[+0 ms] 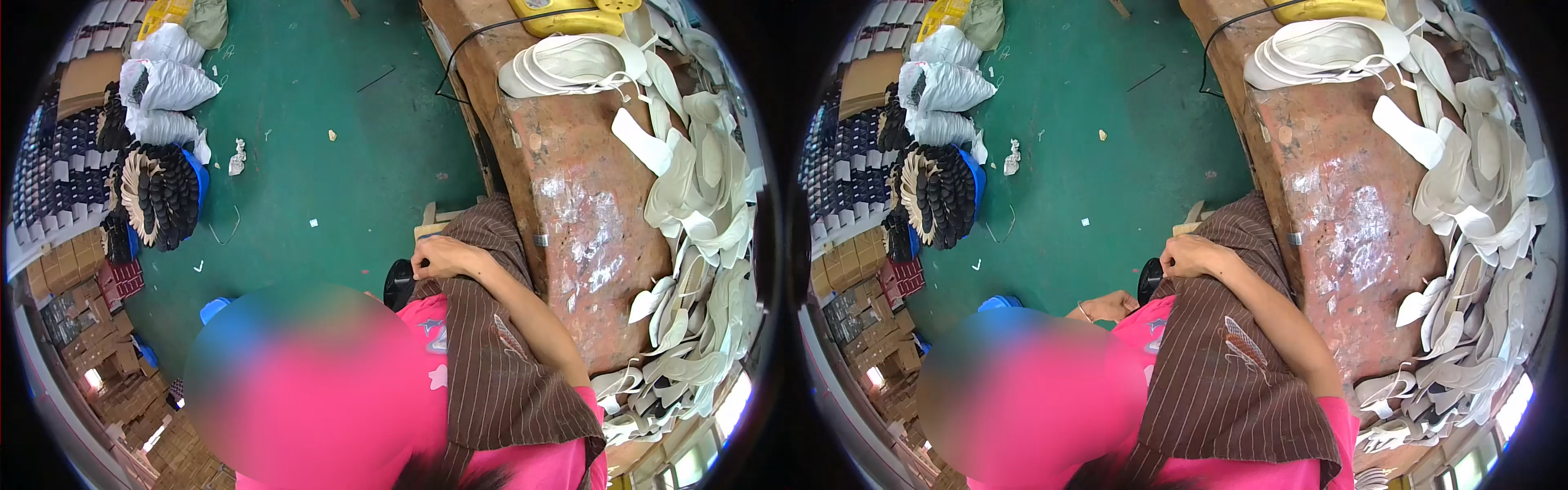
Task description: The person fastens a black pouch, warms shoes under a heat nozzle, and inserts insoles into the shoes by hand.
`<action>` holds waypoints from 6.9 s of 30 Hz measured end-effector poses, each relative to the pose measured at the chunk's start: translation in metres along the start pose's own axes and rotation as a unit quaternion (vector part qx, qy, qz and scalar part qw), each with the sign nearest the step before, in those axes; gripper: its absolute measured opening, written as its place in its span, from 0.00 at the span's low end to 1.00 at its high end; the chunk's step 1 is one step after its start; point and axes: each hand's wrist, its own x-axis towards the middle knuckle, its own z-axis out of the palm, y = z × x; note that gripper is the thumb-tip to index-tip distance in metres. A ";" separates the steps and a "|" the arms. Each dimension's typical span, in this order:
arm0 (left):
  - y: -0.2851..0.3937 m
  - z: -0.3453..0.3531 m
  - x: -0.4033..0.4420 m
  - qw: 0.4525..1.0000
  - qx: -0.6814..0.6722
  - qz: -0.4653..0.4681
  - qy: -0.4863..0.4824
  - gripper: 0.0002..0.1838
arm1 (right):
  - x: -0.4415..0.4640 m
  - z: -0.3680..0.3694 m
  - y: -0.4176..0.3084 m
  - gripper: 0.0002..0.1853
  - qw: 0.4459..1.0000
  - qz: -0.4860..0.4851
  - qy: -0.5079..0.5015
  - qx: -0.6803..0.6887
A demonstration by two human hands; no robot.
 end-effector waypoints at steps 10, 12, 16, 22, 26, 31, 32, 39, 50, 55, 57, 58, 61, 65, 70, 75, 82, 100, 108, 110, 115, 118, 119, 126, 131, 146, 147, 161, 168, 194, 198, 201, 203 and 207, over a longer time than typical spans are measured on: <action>0.052 -0.045 -0.036 0.989 -0.039 -0.009 -0.142 0.06 | -0.005 -0.007 -0.009 0.16 0.999 -0.041 -0.013 -0.012; 0.077 -0.048 -0.046 0.985 0.009 -0.016 -0.173 0.05 | -0.007 -0.009 -0.014 0.23 0.999 -0.033 -0.002 -0.008; 0.135 -0.045 -0.082 0.970 0.145 0.025 -0.194 0.09 | -0.014 -0.006 -0.021 0.39 0.996 -0.055 0.066 -0.018; 0.184 -0.040 -0.119 0.946 0.295 0.006 -0.131 0.12 | -0.024 -0.016 -0.057 0.34 0.986 -0.068 0.102 -0.113; 0.180 -0.039 -0.109 0.940 0.326 -0.015 -0.094 0.11 | -0.012 -0.005 -0.034 0.23 0.986 -0.092 0.107 -0.086; 0.152 -0.042 -0.096 0.966 0.249 -0.066 -0.016 0.07 | -0.004 -0.006 -0.051 0.18 0.989 -0.058 0.078 -0.110; 0.141 -0.044 -0.092 0.976 0.209 -0.064 -0.014 0.07 | -0.002 -0.004 -0.051 0.17 0.988 -0.068 0.081 -0.112; 0.142 -0.051 -0.107 0.997 0.073 -0.021 -0.032 0.11 | -0.012 -0.010 -0.057 0.20 0.987 -0.055 0.090 -0.120; 0.160 -0.049 -0.091 0.992 0.122 -0.015 0.030 0.12 | -0.004 0.001 -0.052 0.17 0.985 -0.156 0.068 0.005; 0.138 -0.035 -0.095 0.996 0.056 0.011 0.068 0.13 | 0.019 0.007 -0.046 0.16 0.985 -0.167 0.037 0.026; 0.143 -0.030 -0.106 0.998 0.025 0.010 0.062 0.12 | 0.014 0.014 -0.047 0.12 0.983 -0.159 0.096 0.015; 0.138 -0.030 -0.105 0.998 -0.001 0.031 0.047 0.12 | 0.003 0.011 -0.055 0.12 0.987 -0.114 0.103 0.053; 0.123 -0.031 -0.104 0.991 -0.114 0.060 0.029 0.12 | 0.010 0.012 -0.050 0.13 0.987 -0.088 0.079 0.105; 0.067 -0.035 -0.086 0.988 -0.121 0.091 0.013 0.07 | 0.016 0.018 -0.050 0.14 0.988 -0.031 0.058 0.139; 0.011 -0.015 -0.032 0.990 0.022 0.116 0.074 0.06 | 0.012 0.009 -0.061 0.15 0.998 -0.037 0.035 0.045; 0.000 -0.016 -0.016 0.986 0.040 0.124 0.100 0.06 | 0.006 0.010 -0.065 0.17 0.997 -0.018 0.040 0.060; 0.008 -0.028 -0.021 0.986 0.083 0.119 0.076 0.07 | 0.013 0.028 -0.033 0.10 0.920 -0.326 0.211 -0.048; 0.426 0.058 0.013 0.758 0.485 0.429 0.082 0.09 | -0.270 0.136 -0.001 0.10 0.380 0.331 0.860 -0.084; 0.421 0.195 0.070 0.732 0.512 0.398 -0.208 0.15 | -0.263 0.257 -0.021 0.17 0.170 0.594 0.756 0.217; 0.403 0.211 0.073 0.740 0.533 0.365 -0.186 0.29 | -0.258 0.264 -0.006 0.18 0.207 0.466 0.822 0.253; 0.357 0.199 0.092 0.859 0.317 0.385 -0.113 0.36 | -0.247 0.174 -0.039 0.17 0.290 0.253 0.871 0.307; 0.389 0.147 0.065 0.816 0.280 0.499 -0.084 0.30 | -0.242 0.134 -0.053 0.22 0.336 0.151 0.883 0.290; 0.397 0.127 0.060 0.842 0.203 0.495 -0.064 0.29 | -0.241 0.124 -0.056 0.24 0.346 0.094 0.889 0.283; 0.554 -0.013 -0.062 0.575 0.311 0.660 0.370 0.21 | -0.243 0.086 -0.043 0.23 0.450 0.116 0.875 0.133; 0.582 -0.141 -0.018 0.618 0.524 0.465 0.355 0.25 | -0.240 0.096 -0.032 0.17 0.458 0.183 0.865 0.095; 0.538 -0.151 -0.007 0.821 0.240 0.426 0.295 0.32 | -0.296 0.121 0.021 0.11 0.209 0.356 0.910 0.040; 0.538 -0.150 -0.005 0.822 0.229 0.423 0.304 0.32 | -0.308 0.123 0.025 0.11 0.160 0.380 0.910 0.053; 0.497 0.069 0.007 0.376 0.510 0.656 0.410 0.26 | -0.363 0.152 0.127 0.25 0.067 -0.213 0.841 0.493; 0.391 0.066 0.022 0.513 0.620 0.593 -0.007 0.15 | -0.320 0.231 0.072 0.17 0.085 0.177 0.878 0.437; 0.115 -0.114 0.035 0.827 0.537 0.160 0.036 0.13 | -0.159 0.333 0.089 0.12 0.435 0.601 0.554 0.377; 0.113 -0.106 0.053 0.781 0.577 0.239 0.016 0.14 | -0.180 0.315 0.093 0.13 0.465 0.602 0.546 0.350; 0.138 -0.096 0.029 0.746 0.618 0.245 -0.036 0.14 | -0.188 0.307 0.091 0.14 0.480 0.601 0.541 0.341; 0.191 -0.077 -0.021 0.746 0.633 0.183 -0.096 0.15 | -0.195 0.299 0.091 0.14 0.490 0.601 0.538 0.331; 0.276 -0.061 -0.065 0.706 0.681 0.124 -0.148 0.13 | -0.205 0.287 0.087 0.15 0.511 0.593 0.537 0.314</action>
